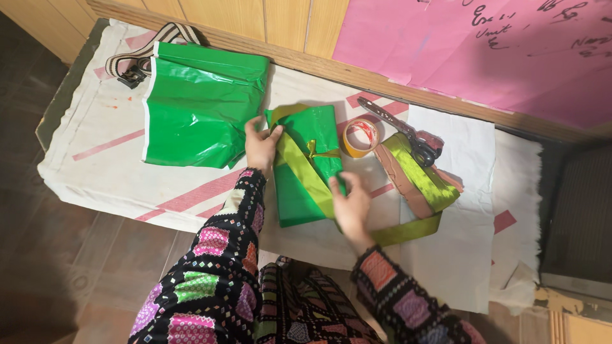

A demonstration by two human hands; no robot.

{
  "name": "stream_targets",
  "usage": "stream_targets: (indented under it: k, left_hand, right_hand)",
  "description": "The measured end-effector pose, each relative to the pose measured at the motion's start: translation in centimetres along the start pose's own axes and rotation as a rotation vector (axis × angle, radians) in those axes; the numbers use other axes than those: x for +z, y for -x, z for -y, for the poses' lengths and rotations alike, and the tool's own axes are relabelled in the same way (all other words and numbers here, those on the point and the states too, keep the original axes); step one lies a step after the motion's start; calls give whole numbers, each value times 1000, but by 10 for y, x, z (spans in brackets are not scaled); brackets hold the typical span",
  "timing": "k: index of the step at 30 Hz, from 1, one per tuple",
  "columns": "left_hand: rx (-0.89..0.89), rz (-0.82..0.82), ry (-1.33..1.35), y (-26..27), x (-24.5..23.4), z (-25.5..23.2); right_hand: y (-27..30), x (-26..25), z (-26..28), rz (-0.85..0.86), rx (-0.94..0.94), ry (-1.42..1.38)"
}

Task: The person wraps a rectangular gift in green paper and ties a gold ribbon around it. They fold the ribbon ends, tie a bow, trim the ribbon with scissors, and adjust the loops to finish the presentation.

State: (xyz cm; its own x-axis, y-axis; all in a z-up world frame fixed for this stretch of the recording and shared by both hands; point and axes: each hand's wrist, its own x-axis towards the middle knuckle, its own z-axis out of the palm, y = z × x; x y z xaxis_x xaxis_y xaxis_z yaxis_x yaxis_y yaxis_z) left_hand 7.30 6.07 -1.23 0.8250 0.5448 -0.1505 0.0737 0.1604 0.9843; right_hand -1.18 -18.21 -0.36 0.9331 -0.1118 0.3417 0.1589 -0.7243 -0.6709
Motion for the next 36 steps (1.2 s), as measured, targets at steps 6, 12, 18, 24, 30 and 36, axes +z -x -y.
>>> stream_targets:
  k: [6, 12, 18, 24, 30, 36]
  left_hand:
    - [5, 118, 418, 8, -11, -18]
    - [402, -60, -258, 11, -24, -8]
    - [414, -208, -347, 11, -23, 12]
    - [33, 63, 395, 7, -33, 9]
    - [-120, 85, 481, -1, -38, 4]
    - [-151, 219, 394, -13, -24, 2]
  right_hand:
    - [-56, -15, 1, 594, 574, -34]
    - [-61, -11, 33, 700, 607, -418]
    - [-66, -3, 29, 672, 673, -559]
    - [-62, -7, 31, 659, 552, -817]
    - [-85, -26, 48, 434, 522, -851]
    - [-129, -86, 49, 393, 298, -995]
